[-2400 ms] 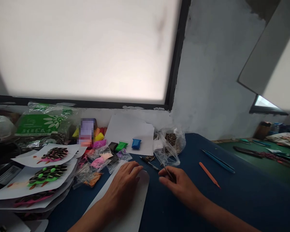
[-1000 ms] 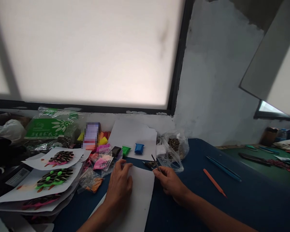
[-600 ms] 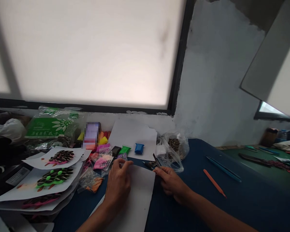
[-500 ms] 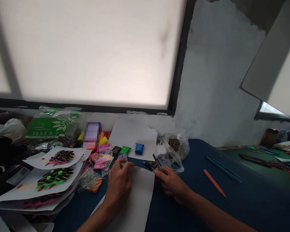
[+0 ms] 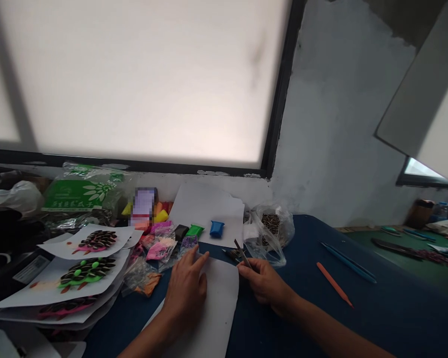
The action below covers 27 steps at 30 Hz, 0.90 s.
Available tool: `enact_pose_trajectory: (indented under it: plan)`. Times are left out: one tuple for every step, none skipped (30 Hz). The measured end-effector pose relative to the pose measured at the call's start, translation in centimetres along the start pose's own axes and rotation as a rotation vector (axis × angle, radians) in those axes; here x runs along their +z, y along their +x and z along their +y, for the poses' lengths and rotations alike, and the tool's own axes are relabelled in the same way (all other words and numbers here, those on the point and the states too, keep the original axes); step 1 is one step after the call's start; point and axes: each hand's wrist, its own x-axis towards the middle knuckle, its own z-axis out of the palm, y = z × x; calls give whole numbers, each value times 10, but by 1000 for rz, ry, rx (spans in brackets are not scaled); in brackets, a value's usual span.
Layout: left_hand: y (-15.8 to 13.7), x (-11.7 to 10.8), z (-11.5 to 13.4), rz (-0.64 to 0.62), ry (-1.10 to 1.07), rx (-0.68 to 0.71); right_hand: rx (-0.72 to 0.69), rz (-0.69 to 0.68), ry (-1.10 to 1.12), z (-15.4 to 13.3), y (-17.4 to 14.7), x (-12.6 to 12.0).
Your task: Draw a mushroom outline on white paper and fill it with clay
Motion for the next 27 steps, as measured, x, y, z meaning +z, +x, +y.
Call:
enact_pose_trajectory:
  plan:
    - [0, 0, 1, 0, 9, 0, 1, 2, -4, 0, 0, 0]
    - [0, 0, 1, 3, 15, 1, 1, 6, -8, 0, 0, 0]
    - [0, -1, 2, 9, 19, 4, 2, 12, -12, 0, 0, 0]
    - [0, -2, 3, 15, 20, 7, 2, 19, -16, -1, 0, 1]
    - [0, -3, 3, 24, 18, 11, 3, 27, -21, -1, -1, 1]
    - [0, -4, 4, 34, 12, 15, 5, 34, -27, -2, -2, 1]
    - [-1, -6, 4, 45, 4, 21, 7, 41, -34, -2, -3, 2]
    - [-1, -8, 5, 57, -7, 26, 9, 47, -43, -2, -4, 3]
    - [-1, -9, 5, 71, -20, 33, 10, 51, -55, -3, -5, 3]
    - [-1, -11, 6, 85, -34, 39, 9, 57, -70, -3, -6, 4]
    - [-1, -12, 7, 99, -48, 47, 4, 62, -87, -4, -7, 4]
    - [-1, -13, 7, 110, -63, 54, -4, 69, -107, -4, -7, 4]
    - [-1, -14, 8, 118, -78, 58, -17, 80, -129, -5, -8, 4]
    - [-1, -15, 8, 124, -93, 61, -33, 92, -152, -5, -9, 3]
    - [-2, -15, 8, 128, -110, 62, -53, 106, -178, -6, -9, 2]
    - [-2, -16, 7, 131, -128, 61, -74, 121, -205, -7, -10, 0]
    - [-2, -16, 7, 136, -146, 58, -94, 135, -226, -8, -12, -2]
    - [-2, -16, 6, 145, -164, 53, -121, 150, -257, -9, -14, -5]
    - [-2, -16, 6, 157, -180, 48, -156, 161, -306, -10, -16, -8]
    - [-2, -16, 5, 170, -196, 42, -197, 168, -372, -11, -18, -11]
    - [-2, -16, 4, 185, -209, 36, -243, 170, -456, -11, -21, -14]
    - [-3, -15, 4, 200, -220, 29, -282, 167, -555, -11, -25, -17]
    - [-3, -15, 4, 213, -230, 22, -306, 162, -660, -10, -28, -19]
    - [-3, -15, 3, 224, -240, 15, -315, 155, -760, -8, -32, -21]
    - [-3, -15, 3, 234, -248, 8, -303, 149, -848, -5, -36, -22]
    - [-4, -14, 2, 241, -255, 3, -288, 141, -918, -2, -39, -23]
    - [-4, -14, 1, 245, -262, 0, -277, 134, -975, 1, -43, -23]
